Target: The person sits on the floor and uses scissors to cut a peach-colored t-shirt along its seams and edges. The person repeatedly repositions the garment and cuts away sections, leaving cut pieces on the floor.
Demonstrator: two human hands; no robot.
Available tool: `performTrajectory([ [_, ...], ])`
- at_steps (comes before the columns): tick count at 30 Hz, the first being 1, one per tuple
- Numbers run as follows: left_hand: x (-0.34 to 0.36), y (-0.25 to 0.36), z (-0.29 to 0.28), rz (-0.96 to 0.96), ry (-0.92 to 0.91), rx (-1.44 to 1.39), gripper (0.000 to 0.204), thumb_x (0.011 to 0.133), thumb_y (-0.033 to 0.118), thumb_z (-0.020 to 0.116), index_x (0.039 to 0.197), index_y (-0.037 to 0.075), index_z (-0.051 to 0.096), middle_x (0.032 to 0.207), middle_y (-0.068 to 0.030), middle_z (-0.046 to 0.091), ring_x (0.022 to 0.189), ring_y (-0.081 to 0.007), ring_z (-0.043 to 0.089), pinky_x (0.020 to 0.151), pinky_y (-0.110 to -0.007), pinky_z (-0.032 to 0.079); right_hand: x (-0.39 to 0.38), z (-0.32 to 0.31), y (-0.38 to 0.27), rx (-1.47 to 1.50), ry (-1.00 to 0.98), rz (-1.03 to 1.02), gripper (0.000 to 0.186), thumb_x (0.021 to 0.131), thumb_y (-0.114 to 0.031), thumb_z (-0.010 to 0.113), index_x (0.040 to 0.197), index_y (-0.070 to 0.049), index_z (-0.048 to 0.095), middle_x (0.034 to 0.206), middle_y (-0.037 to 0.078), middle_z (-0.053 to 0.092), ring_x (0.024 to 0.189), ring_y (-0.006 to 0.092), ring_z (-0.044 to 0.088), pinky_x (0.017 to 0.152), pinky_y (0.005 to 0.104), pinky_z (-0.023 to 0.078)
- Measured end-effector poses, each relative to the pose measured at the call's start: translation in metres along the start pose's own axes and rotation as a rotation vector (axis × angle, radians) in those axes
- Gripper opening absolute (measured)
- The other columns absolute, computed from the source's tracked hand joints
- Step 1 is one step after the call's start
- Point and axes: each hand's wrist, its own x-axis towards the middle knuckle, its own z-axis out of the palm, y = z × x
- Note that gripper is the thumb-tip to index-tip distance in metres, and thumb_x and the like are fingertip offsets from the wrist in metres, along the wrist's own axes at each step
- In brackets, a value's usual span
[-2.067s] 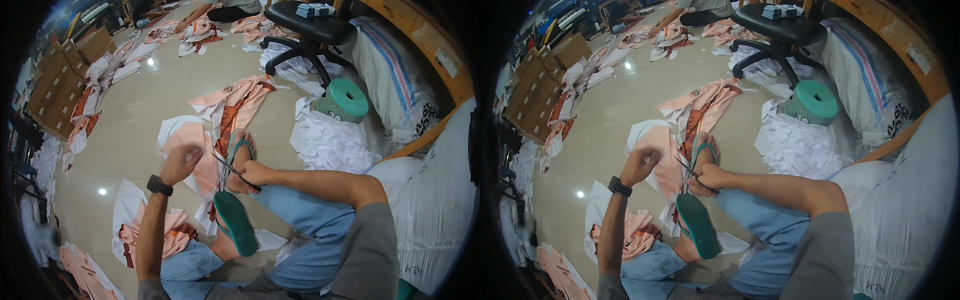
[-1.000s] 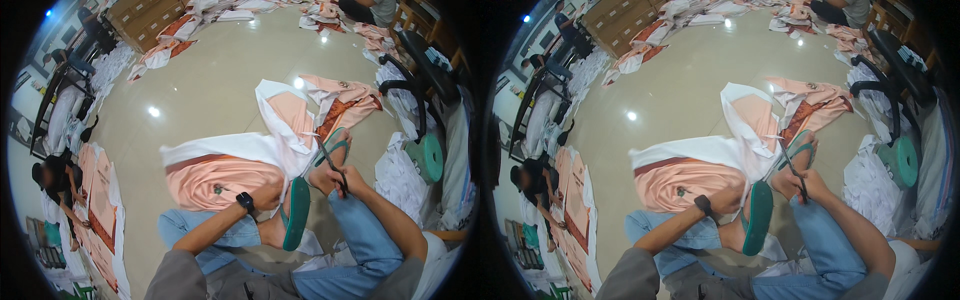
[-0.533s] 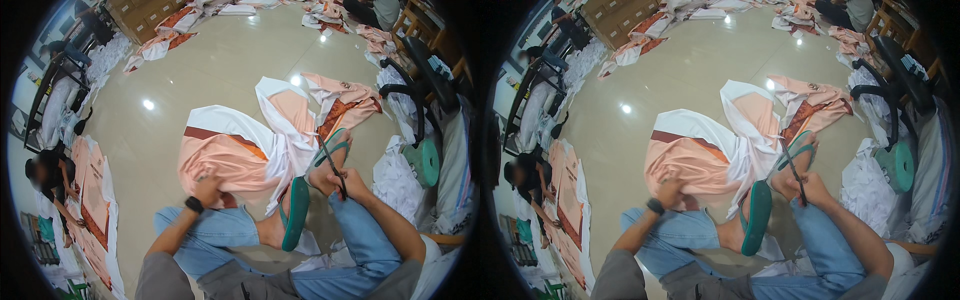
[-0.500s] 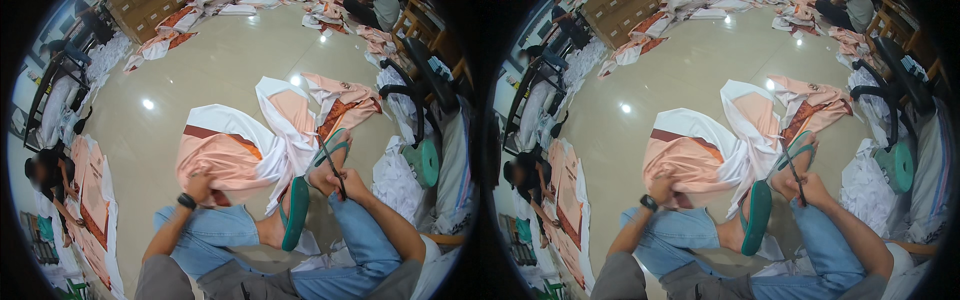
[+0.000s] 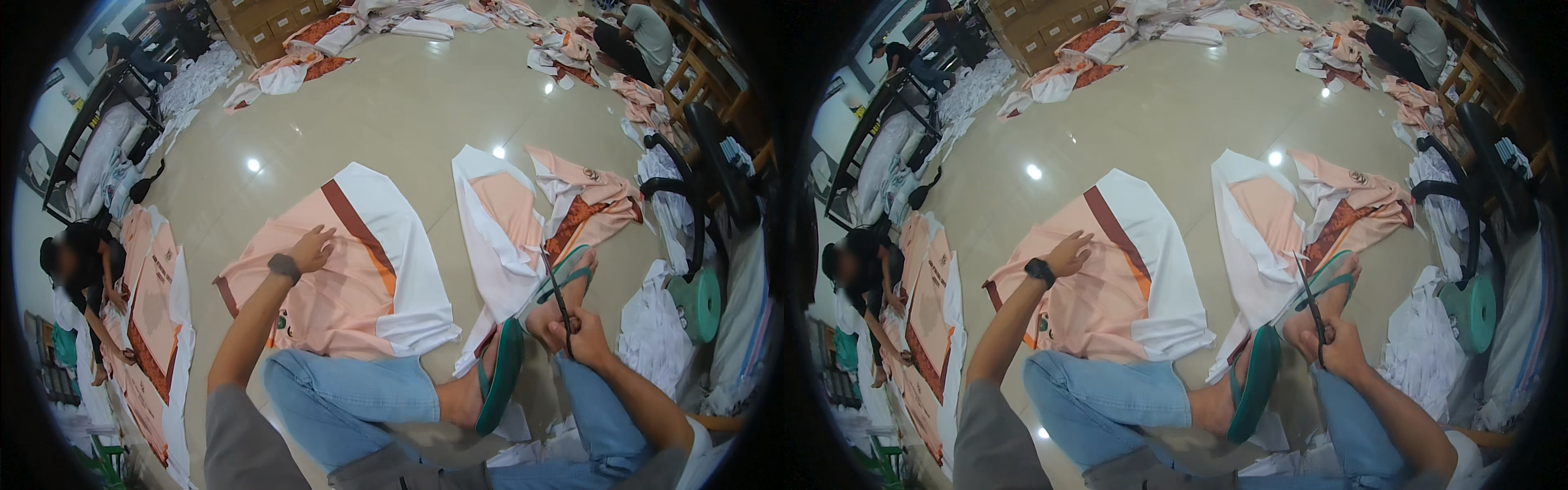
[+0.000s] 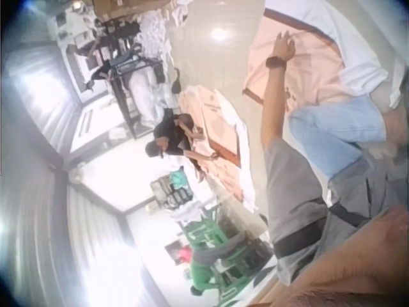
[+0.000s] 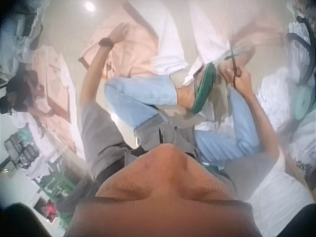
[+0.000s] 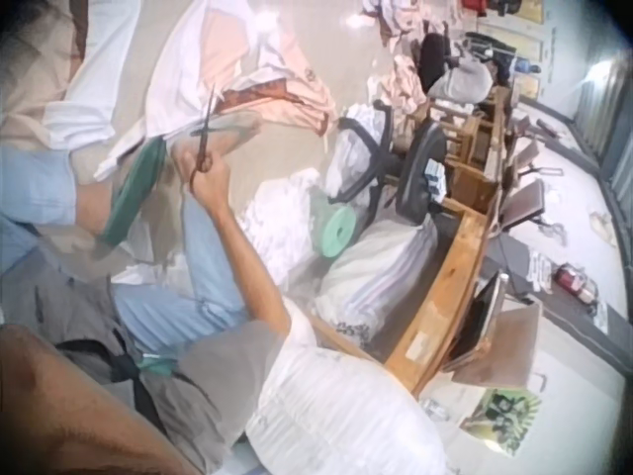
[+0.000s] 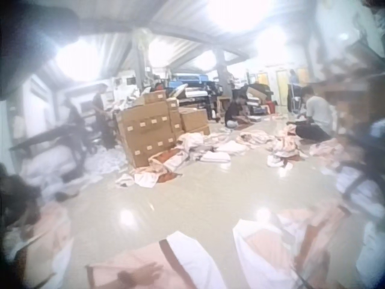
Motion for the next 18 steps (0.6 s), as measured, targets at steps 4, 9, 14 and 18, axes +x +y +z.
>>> performTrajectory([
  [4, 0.087, 0.023, 0.003, -0.103, -0.291, 0.069, 0.077, 0.089, 0.039, 0.075, 0.149, -0.002, 0.049, 0.151, -0.0291, 0.051, 0.144, -0.057, 0.038, 0.118, -0.056, 0.038, 0.003, -0.001, 0.005, 0.075, 0.004, 0.06, 0.035, 0.093, -0.022, 0.081, 0.107, 0.007, 0.067, 0.072, 0.006, 0.068, 0.06, 0.0085, 0.062, 0.054, 0.0265, 0.048],
  [9, 0.172, -0.002, -0.015, -0.355, -0.137, 0.44, 0.09, 0.089, 0.039, 0.077, 0.159, 0.002, 0.035, 0.165, -0.0183, 0.037, 0.154, -0.0404, 0.03, 0.116, -0.068, 0.037, 0.008, 0.001, -0.001, 0.125, -0.036, 0.134, 0.033, 0.092, -0.019, 0.082, 0.104, 0.007, 0.067, 0.07, 0.006, 0.068, 0.057, 0.0083, 0.062, 0.051, 0.0254, 0.046],
  [14, 0.186, 0.0, -0.005, -0.516, 0.236, 0.296, 0.078, 0.095, 0.03, 0.07, 0.158, 0.002, 0.034, 0.165, -0.0208, 0.033, 0.153, -0.0363, 0.034, 0.111, -0.07, 0.04, 0.009, 0.0, -0.004, 0.134, -0.005, 0.165, 0.031, 0.093, -0.017, 0.081, 0.103, 0.008, 0.066, 0.068, 0.006, 0.067, 0.052, 0.0089, 0.06, 0.047, 0.0257, 0.045],
  [18, 0.12, -0.011, 0.018, -0.304, 0.337, 0.118, 0.077, 0.095, 0.036, 0.068, 0.156, 0.001, 0.038, 0.165, -0.026, 0.031, 0.153, -0.0421, 0.031, 0.113, -0.065, 0.04, 0.01, 0.004, -0.01, 0.15, -0.016, 0.179, 0.031, 0.093, -0.017, 0.081, 0.103, 0.008, 0.066, 0.067, 0.006, 0.067, 0.05, 0.0091, 0.059, 0.046, 0.0264, 0.044],
])
